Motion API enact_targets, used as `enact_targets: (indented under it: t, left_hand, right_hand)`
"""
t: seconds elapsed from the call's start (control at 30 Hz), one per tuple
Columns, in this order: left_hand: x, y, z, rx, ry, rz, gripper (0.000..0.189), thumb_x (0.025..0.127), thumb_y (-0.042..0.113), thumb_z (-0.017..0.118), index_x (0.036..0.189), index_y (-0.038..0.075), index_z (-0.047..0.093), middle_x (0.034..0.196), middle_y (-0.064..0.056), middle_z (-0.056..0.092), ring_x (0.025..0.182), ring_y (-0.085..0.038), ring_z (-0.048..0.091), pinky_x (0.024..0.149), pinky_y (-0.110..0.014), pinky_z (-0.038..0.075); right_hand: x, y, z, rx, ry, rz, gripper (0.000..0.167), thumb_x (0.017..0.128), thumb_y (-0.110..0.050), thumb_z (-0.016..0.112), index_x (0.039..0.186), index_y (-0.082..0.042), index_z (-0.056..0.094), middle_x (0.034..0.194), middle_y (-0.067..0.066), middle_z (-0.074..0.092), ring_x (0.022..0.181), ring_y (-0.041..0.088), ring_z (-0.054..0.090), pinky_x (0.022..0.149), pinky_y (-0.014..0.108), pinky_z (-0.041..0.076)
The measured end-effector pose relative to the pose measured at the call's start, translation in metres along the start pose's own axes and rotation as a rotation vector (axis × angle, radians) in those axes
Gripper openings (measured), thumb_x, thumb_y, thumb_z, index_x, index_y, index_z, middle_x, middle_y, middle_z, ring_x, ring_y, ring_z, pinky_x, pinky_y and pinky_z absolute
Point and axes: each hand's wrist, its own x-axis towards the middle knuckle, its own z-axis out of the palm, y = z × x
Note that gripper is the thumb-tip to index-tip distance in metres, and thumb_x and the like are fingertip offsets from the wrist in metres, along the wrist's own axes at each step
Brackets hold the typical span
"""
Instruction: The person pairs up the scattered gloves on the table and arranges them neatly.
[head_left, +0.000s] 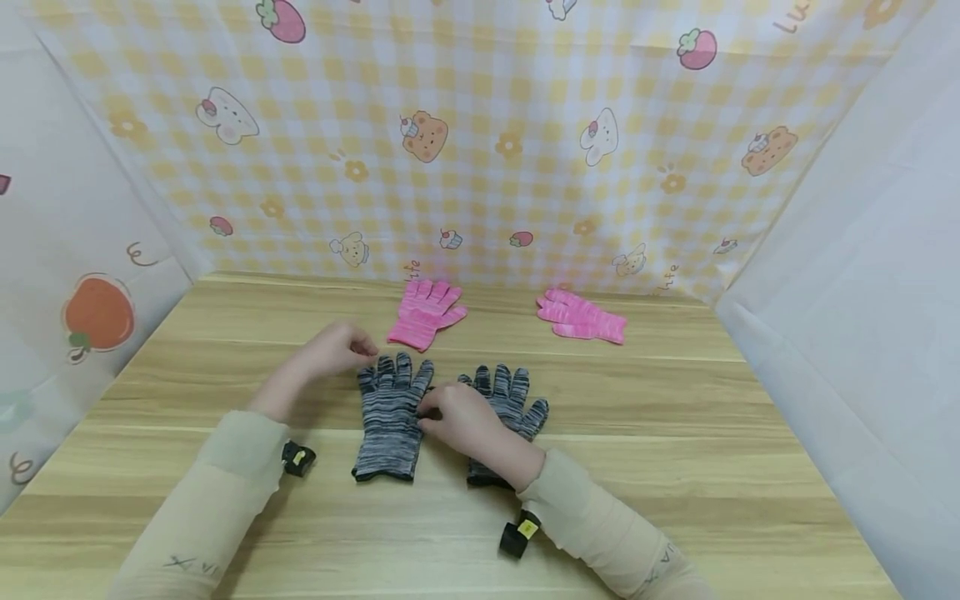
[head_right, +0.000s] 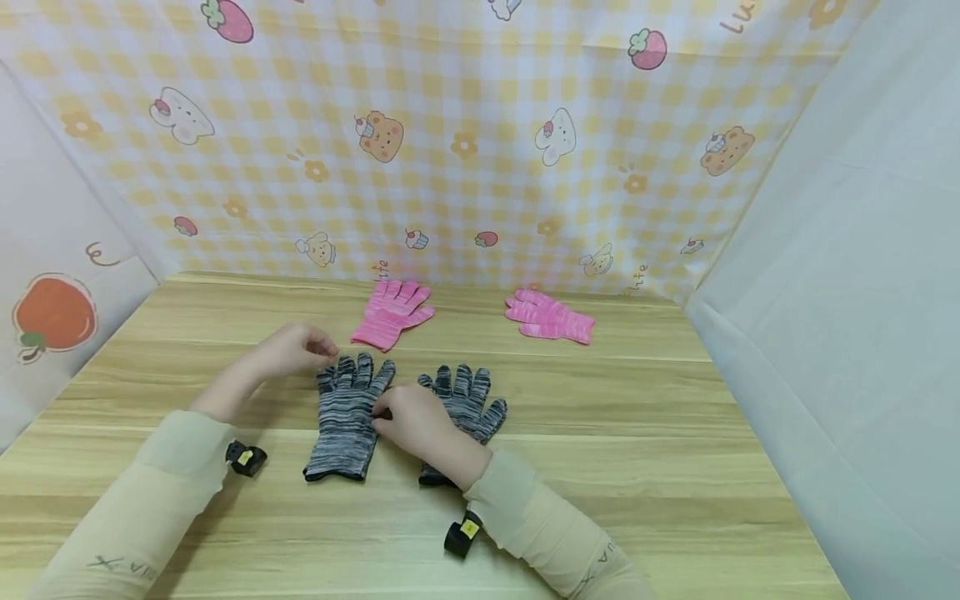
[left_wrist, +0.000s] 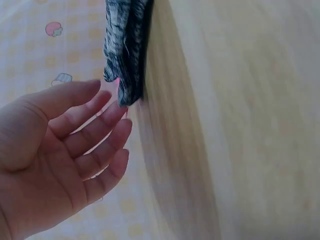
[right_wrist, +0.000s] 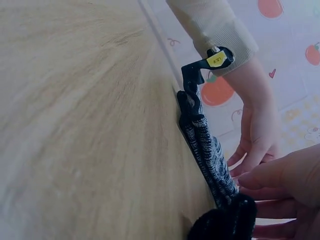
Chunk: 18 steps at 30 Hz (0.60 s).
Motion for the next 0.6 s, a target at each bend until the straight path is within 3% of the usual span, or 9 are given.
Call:
enact_targets:
  t: [0.17,0.4,0.6]
  left_hand:
    - [-0.005,-0.005,-0.004,-0.034,-0.094,0.029,0.015,0.080,-0.004,0.068,0.095,-0.006,0.070,0.088,-0.010,0.069,0.080,-0.021,0.063,0.072,-0.032,0.054]
    - [-0.012,-0.008,-0.012,-0.009,-0.184,0.070,0.029,0.073,-0.007,0.070,0.103,-0.008,0.068,0.099,-0.015,0.068,0.089,-0.027,0.063,0.081,-0.039,0.053]
    - [-0.010,-0.012,-0.010,0.017,-0.201,0.090,0.017,0.075,-0.006,0.071,0.092,-0.003,0.070,0.083,-0.005,0.065,0.077,-0.018,0.057,0.070,-0.031,0.050]
  right_hand:
    - [0.000,0.000,0.002,-0.003,-0.036,0.002,0.017,0.086,-0.019,0.073,0.101,-0.011,0.075,0.101,-0.002,0.069,0.103,0.017,0.060,0.090,0.029,0.047]
    - [0.000,0.000,0.001,-0.017,-0.060,-0.014,0.019,0.087,-0.020,0.073,0.103,-0.012,0.075,0.102,-0.003,0.069,0.101,0.014,0.061,0.089,0.027,0.047]
    - [0.000,-0.002,-0.001,-0.032,-0.086,-0.002,0.020,0.087,-0.022,0.072,0.105,-0.013,0.074,0.103,-0.003,0.070,0.100,0.013,0.063,0.088,0.027,0.048]
